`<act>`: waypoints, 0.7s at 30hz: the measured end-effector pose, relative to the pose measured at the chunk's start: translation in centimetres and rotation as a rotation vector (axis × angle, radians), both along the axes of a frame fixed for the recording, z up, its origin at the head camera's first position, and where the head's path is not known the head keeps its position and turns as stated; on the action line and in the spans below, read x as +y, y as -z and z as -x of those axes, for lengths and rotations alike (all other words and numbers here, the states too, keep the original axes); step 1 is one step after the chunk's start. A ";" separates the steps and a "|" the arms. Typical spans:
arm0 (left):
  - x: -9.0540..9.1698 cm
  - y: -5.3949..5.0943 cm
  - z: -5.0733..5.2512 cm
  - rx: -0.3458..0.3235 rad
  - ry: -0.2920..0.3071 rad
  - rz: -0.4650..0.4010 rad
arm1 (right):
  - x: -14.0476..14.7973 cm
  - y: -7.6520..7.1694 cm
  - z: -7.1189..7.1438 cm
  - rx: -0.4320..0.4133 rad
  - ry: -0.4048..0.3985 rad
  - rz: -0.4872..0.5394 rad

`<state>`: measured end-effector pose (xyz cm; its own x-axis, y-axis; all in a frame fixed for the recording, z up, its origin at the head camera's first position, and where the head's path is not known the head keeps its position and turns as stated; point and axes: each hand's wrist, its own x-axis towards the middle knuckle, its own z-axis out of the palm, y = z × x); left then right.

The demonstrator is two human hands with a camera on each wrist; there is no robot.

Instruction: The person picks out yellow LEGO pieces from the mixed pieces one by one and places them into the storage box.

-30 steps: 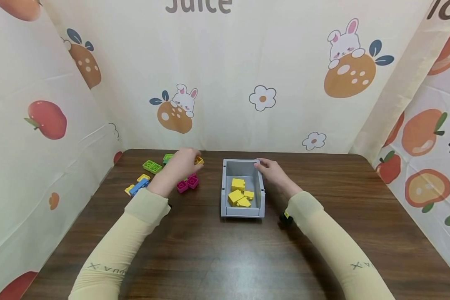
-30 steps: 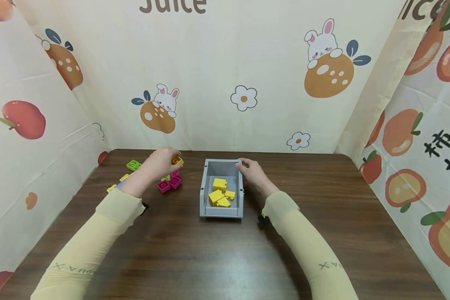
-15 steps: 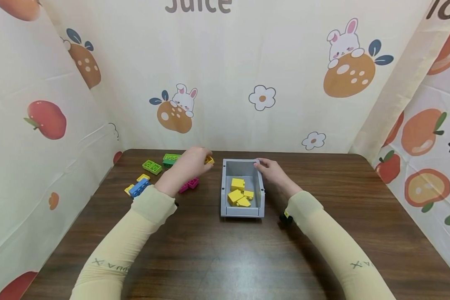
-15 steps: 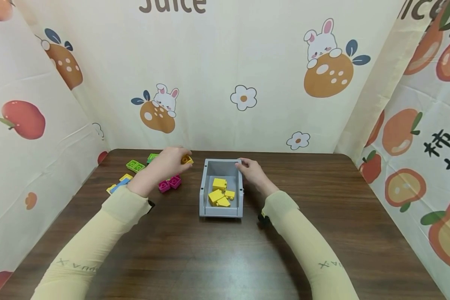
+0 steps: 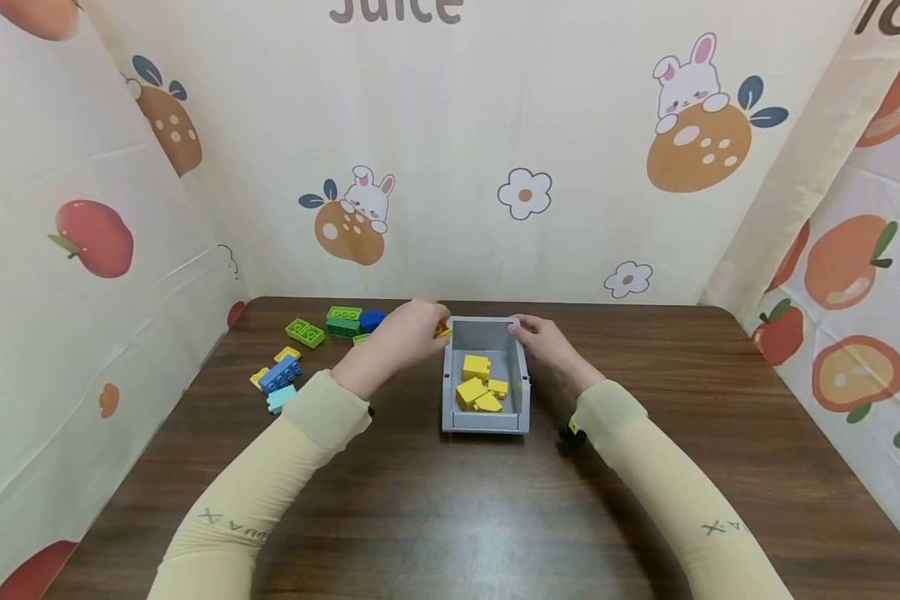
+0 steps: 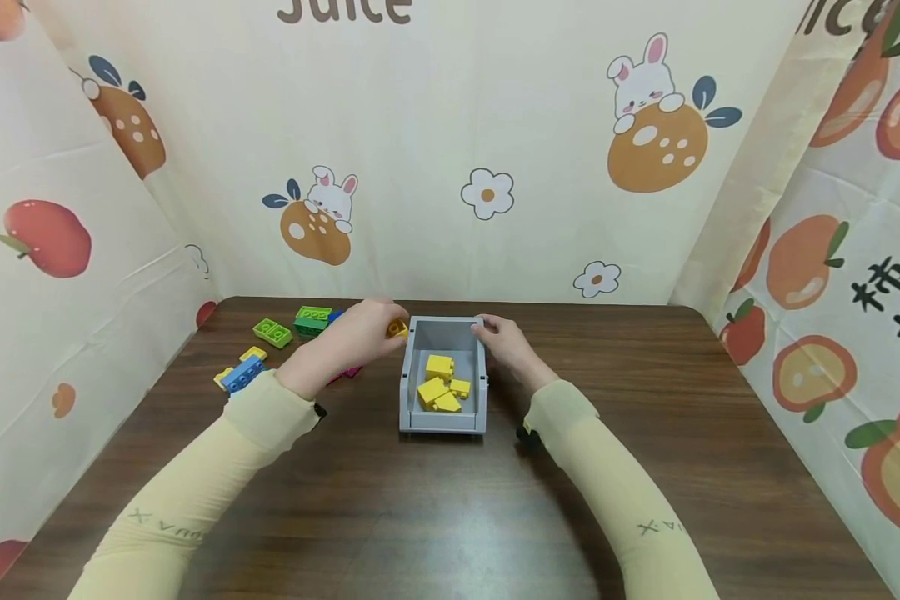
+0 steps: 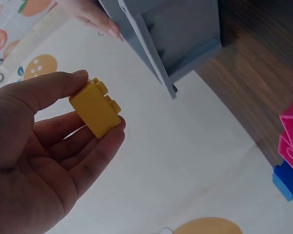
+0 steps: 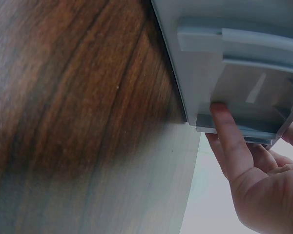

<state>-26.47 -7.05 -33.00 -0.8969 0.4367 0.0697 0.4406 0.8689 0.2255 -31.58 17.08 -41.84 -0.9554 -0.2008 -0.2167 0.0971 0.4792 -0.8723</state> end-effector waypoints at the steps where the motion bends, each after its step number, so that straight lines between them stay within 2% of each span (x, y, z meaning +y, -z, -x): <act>1: 0.2 0.0 -0.1 0.003 0.006 0.007 | 0.0 0.0 0.0 0.000 0.000 -0.001; 12: 2.0 0.1 -0.5 -0.031 0.065 0.031 | 0.1 0.3 0.3 0.009 -0.006 -0.008; 21: 3.3 1.2 -0.5 -0.025 0.121 0.066 | -0.1 0.1 0.2 0.008 -0.004 -0.007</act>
<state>-25.95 -3.77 -34.23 -0.8385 0.5447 0.0154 0.5380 0.8231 0.1815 -31.79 17.03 -41.97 -0.9563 -0.2033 -0.2102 0.0879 0.4857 -0.8697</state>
